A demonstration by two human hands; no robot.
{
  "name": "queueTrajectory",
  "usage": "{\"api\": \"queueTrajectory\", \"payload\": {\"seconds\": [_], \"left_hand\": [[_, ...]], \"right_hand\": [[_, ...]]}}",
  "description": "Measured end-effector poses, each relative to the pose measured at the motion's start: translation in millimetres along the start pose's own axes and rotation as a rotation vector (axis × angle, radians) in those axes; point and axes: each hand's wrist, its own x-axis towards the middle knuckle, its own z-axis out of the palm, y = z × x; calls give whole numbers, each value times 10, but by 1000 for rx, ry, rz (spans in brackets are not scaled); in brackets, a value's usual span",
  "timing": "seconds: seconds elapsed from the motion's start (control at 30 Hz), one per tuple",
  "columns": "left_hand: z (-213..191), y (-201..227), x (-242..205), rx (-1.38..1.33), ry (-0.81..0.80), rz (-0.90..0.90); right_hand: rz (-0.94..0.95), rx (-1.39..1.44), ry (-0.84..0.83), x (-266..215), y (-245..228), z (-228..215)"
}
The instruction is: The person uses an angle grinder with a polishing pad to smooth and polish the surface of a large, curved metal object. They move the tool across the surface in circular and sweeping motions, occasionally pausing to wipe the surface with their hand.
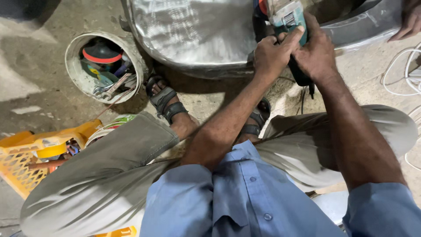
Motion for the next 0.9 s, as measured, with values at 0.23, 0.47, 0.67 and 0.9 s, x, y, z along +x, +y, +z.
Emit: {"api": "queueTrajectory", "payload": {"seconds": [0.23, 0.47, 0.67, 0.9], "left_hand": [[92, -78, 42, 32, -6, -9], [-362, 38, -287, -62, 78, -82], [-693, 218, -517, -136, 164, -95], [-1071, 376, -856, -198, 230, -152]], "right_hand": [[-44, -3, 11, -9, 63, -32], [94, -17, -182, -39, -256, 65], [-36, -68, -164, -89, -585, 179], [-9, -34, -264, -251, -1059, 222]]}}
